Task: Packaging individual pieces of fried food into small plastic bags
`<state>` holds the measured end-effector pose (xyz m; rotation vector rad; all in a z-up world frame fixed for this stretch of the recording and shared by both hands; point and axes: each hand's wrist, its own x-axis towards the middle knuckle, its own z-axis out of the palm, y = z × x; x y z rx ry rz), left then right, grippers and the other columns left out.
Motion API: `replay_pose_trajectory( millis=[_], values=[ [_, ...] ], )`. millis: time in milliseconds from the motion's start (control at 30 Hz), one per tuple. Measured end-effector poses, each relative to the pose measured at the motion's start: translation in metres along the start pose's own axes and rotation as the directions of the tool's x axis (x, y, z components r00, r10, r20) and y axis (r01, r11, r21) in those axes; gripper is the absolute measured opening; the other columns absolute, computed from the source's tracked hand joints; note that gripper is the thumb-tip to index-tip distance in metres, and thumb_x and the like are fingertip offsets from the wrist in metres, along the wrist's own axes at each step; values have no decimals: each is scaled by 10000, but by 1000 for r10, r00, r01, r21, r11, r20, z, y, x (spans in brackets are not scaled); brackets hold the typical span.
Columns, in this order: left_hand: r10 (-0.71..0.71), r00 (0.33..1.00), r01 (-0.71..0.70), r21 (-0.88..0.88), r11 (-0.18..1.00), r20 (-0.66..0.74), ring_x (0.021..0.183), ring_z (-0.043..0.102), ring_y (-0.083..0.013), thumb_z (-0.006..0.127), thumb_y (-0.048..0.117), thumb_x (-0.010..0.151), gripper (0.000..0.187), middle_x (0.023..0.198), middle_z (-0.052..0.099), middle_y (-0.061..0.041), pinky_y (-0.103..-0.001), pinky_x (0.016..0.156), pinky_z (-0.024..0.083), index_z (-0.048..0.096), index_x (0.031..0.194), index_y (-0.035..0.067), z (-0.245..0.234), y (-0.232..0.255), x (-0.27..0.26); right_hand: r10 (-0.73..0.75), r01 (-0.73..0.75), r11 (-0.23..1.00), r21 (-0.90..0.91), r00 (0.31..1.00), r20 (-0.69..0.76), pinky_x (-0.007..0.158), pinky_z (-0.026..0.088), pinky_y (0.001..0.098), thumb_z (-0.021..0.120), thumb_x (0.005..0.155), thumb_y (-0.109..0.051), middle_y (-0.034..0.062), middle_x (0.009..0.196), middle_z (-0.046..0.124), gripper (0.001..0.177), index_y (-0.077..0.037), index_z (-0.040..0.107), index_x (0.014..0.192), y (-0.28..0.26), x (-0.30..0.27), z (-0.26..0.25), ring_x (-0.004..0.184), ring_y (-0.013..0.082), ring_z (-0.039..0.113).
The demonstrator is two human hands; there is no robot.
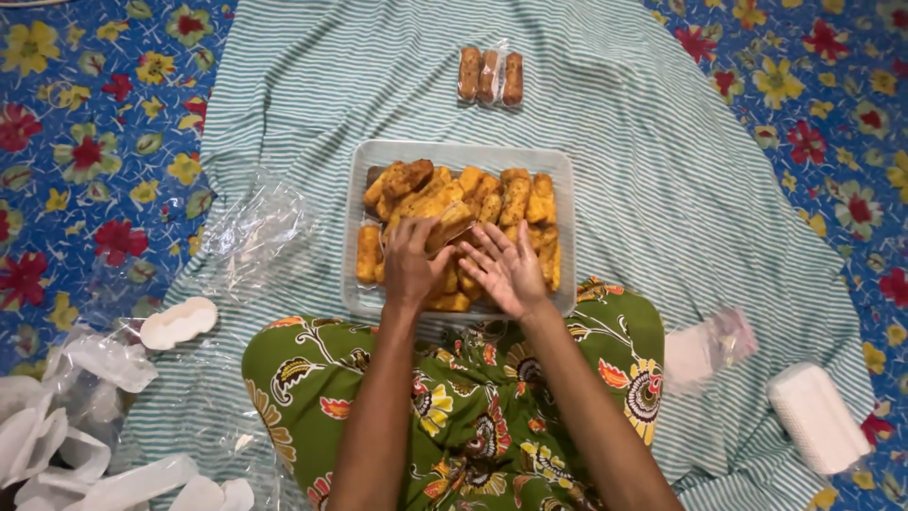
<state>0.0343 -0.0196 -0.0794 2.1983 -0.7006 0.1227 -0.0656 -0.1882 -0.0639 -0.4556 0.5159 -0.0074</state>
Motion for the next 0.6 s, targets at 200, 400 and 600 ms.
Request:
replay_pose_trajectory(
  millis=[200,400,600],
  values=[
    [127,954,-130,6,991,-270,902,637,-243,878,400,814,331,930,576,15,-424,917,500,713,997,179,-23,32,0,-52,50,996,79,998,29,1113,460,535,515,942,-666,124,1473,552,698,-93,607,1329,-4,-25,-1,1322,386,550],
    [342,897,-419,-294,859,-278,1302,575,-403,772,241,868,649,1445,545,-176,-483,1178,413,555,1478,191,-49,95,-11,-111,109,992,72,993,36,1014,553,501,539,979,-589,134,1340,660,607,-74,653,1279,2,-34,-7,1193,345,654],
    [540,834,-535,-403,743,-111,1623,53,-280,204,665,1059,658,1752,102,9,-609,1296,27,211,1642,359,-28,111,-29,-125,143,983,-114,981,151,1103,405,438,329,894,-740,61,1525,473,852,-125,424,1475,2,-84,64,1349,245,495]
  ],
)
